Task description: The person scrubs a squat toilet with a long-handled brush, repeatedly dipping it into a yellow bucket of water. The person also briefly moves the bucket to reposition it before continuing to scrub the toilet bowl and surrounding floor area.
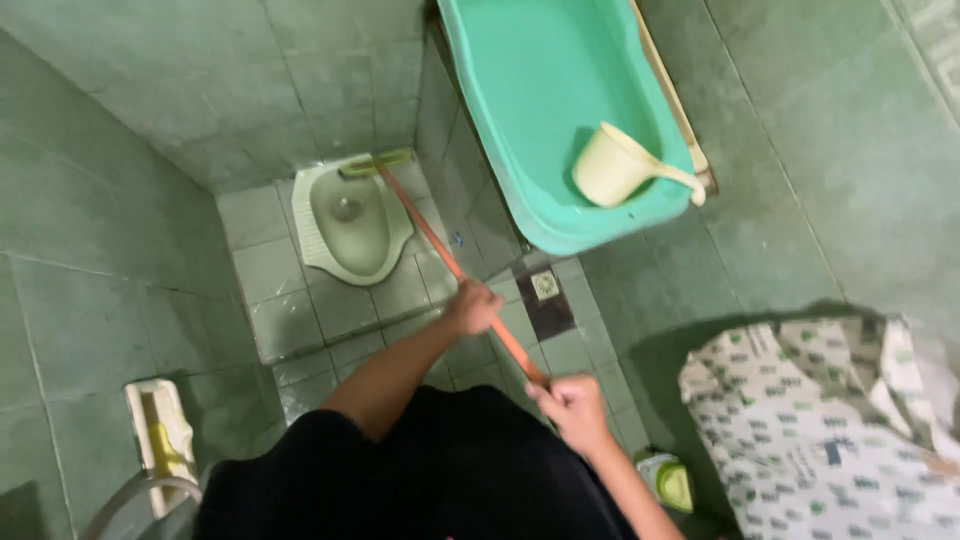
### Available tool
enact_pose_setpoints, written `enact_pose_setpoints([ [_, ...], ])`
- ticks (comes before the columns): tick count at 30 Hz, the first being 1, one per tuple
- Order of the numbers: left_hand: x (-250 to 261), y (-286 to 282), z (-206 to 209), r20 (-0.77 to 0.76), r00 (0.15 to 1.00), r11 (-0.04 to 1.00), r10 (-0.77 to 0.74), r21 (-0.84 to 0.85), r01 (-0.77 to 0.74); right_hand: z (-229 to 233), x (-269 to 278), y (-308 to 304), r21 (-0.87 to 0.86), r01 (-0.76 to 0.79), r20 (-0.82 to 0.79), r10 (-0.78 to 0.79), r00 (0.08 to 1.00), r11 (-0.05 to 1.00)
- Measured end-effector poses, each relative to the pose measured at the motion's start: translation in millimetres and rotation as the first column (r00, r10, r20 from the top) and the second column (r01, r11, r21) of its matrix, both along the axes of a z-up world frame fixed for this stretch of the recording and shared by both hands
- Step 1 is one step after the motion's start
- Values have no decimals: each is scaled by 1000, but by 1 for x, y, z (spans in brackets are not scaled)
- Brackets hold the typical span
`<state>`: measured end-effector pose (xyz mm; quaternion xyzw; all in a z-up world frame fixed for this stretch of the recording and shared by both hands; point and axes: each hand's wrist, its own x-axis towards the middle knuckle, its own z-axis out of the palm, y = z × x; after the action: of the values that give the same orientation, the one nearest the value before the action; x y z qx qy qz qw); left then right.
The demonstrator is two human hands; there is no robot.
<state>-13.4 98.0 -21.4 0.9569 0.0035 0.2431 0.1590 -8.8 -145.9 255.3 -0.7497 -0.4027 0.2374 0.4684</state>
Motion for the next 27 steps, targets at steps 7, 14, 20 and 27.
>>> enact_pose_setpoints([
  [7,-38,-30,100,-213,970,811,-118,-584,-30,46,-5,-17,-73,54,-123,-63,990,996],
  [14,-21,33,138,-400,910,691,-105,-688,-223,64,2,52,-12,132,-214,-131,968,991],
  [20,-43,-8,148,-321,913,681,-253,-729,-67,100,-34,20,49,212,-282,-190,940,976],
  [27,-39,51,141,-429,875,690,-224,-704,-168,48,-41,71,110,261,-298,-219,929,959],
])
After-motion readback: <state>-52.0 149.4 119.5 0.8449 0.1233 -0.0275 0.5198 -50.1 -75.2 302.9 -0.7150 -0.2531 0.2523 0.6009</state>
